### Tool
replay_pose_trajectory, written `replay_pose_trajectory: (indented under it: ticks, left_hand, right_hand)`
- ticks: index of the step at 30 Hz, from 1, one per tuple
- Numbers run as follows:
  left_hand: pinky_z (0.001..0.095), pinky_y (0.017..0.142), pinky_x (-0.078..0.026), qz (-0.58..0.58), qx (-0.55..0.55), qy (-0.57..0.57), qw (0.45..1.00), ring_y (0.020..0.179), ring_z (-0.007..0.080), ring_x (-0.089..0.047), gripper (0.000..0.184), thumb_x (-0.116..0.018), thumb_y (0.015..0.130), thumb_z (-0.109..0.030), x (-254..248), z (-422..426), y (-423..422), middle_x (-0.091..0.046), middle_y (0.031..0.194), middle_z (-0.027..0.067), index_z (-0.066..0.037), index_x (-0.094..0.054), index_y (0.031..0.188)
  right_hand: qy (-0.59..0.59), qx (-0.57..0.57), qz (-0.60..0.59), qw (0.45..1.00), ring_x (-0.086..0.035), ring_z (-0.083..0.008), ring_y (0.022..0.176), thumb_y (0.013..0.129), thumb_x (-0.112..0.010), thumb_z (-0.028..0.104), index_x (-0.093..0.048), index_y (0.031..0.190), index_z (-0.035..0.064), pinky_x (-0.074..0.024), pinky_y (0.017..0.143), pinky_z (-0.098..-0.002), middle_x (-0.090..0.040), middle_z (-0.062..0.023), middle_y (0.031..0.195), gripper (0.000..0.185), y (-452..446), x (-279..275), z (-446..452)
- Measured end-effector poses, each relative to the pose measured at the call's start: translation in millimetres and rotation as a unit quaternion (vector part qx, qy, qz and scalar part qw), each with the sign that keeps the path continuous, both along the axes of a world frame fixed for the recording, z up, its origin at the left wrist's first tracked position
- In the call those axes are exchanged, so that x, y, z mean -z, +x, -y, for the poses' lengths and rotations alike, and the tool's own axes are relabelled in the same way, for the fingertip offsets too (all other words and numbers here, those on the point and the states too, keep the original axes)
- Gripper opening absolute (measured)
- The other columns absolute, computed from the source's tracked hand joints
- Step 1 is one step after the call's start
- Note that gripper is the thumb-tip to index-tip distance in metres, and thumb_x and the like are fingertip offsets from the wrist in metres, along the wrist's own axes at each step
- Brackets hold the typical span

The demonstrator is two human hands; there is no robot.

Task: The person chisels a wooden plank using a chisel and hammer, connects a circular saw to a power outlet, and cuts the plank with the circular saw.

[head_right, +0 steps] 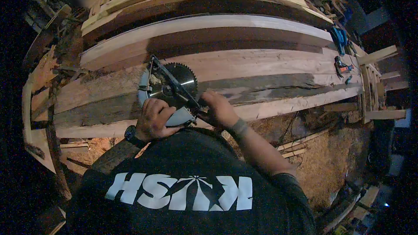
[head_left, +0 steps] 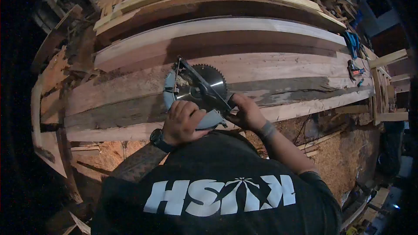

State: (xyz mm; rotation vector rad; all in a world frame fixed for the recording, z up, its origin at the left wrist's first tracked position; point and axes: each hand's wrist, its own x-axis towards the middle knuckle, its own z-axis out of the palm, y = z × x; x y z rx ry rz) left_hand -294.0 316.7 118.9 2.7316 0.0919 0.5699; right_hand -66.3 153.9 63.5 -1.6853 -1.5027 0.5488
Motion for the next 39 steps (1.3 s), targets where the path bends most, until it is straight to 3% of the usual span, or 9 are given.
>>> replay_pose_trajectory:
  ticks: [3,9,12,15,18,30,36,39]
  left_hand:
    - [0.0436,0.086,-0.046,0.005,-0.054,-0.015,0.998,0.096,0.0297,-0.058,0.063,-0.09,0.061,-0.03,-11.3,17.6,16.0,-0.057,0.102,0.0096,-0.007,-0.067,0.115]
    - [0.0477,0.083,-0.048,-0.025,-0.007,-0.01,1.0,0.093,0.0338,-0.059,0.072,-0.093,0.056,-0.026,-4.3,10.9,7.6,-0.056,0.1,0.0122,-0.003,-0.066,0.118]
    - [0.0472,0.08,-0.048,-0.031,0.037,-0.013,0.999,0.09,0.033,-0.059,0.073,-0.093,0.054,-0.025,-6.1,3.0,0.1,-0.058,0.096,0.0119,-0.001,-0.066,0.118]
    - [0.0464,0.078,-0.048,-0.013,0.066,0.015,0.998,0.086,0.0326,-0.06,0.071,-0.092,0.055,-0.026,-8.2,-7.3,-4.6,-0.06,0.092,0.0118,0.0,-0.067,0.117]
    - [0.0437,0.077,-0.048,-0.021,0.082,0.031,0.996,0.086,0.0306,-0.059,0.07,-0.091,0.053,-0.025,-13.0,-14.2,-8.8,-0.059,0.095,0.0118,0.002,-0.067,0.113]
    - [0.0473,0.078,-0.049,-0.013,0.083,0.046,0.995,0.082,0.0317,-0.06,0.072,-0.088,0.046,-0.033,-5.3,-24.2,-15.2,-0.059,0.088,0.011,-0.001,-0.069,0.108]
    - [0.0466,0.078,-0.049,-0.016,0.093,0.04,0.995,0.081,0.0318,-0.059,0.071,-0.084,0.045,-0.034,-2.6,-27.9,-18.6,-0.057,0.086,0.0106,-0.001,-0.069,0.107]
    - [0.0472,0.078,-0.048,-0.013,0.095,0.039,0.995,0.081,0.0318,-0.059,0.07,-0.084,0.047,-0.034,-0.7,-29.2,-20.5,-0.056,0.085,0.0104,-0.001,-0.069,0.107]
  right_hand:
    - [-0.012,0.047,0.02,0.999,-0.062,-0.041,0.091,0.078,-0.081,0.019,-0.058,0.103,0.0041,-0.0501,0.075,-0.0489,-0.059,-0.0177,0.096,0.037,-11.1,5.3,-0.5]
    - [-0.022,0.093,-0.027,0.995,-0.062,-0.0454,0.104,0.077,-0.077,0.014,-0.057,0.116,0.0,-0.0509,0.084,-0.0511,-0.064,-0.0226,0.111,0.046,-18.9,15.8,0.0]
    - [-0.011,0.078,-0.01,0.997,-0.066,-0.0448,0.095,0.082,-0.075,0.02,-0.059,0.119,-0.0016,-0.0538,0.085,-0.049,-0.066,-0.0264,0.103,0.046,-24.5,14.8,1.4]
    - [-0.121,0.019,-0.051,0.991,-0.065,-0.0463,0.095,0.083,-0.073,0.019,-0.059,0.118,-0.0017,-0.0529,0.083,-0.0505,-0.065,-0.0282,0.102,0.043,-27.0,5.8,-3.9]
    - [-0.138,0.009,-0.069,0.988,-0.064,-0.0479,0.094,0.082,-0.071,0.018,-0.06,0.116,-0.0017,-0.0516,0.081,-0.0519,-0.064,-0.029,0.101,0.041,-31.7,6.7,-5.5]
    - [-0.101,-0.007,-0.016,0.995,-0.064,-0.0483,0.091,0.081,-0.07,0.015,-0.061,0.113,-0.0015,-0.0524,0.079,-0.0515,-0.066,-0.0272,0.097,0.036,-34.6,8.1,-9.5]
    - [-0.061,-0.021,-0.066,0.996,-0.065,-0.0475,0.091,0.08,-0.069,0.013,-0.061,0.114,-0.0015,-0.0531,0.08,-0.05,-0.067,-0.0272,0.095,0.037,-27.2,4.8,-8.4]
    - [-0.102,-0.032,-0.067,0.992,-0.067,-0.0457,0.092,0.081,-0.069,0.013,-0.061,0.118,-0.0007,-0.0537,0.08,-0.0485,-0.068,-0.0272,0.097,0.04,-21.0,0.5,-8.7]
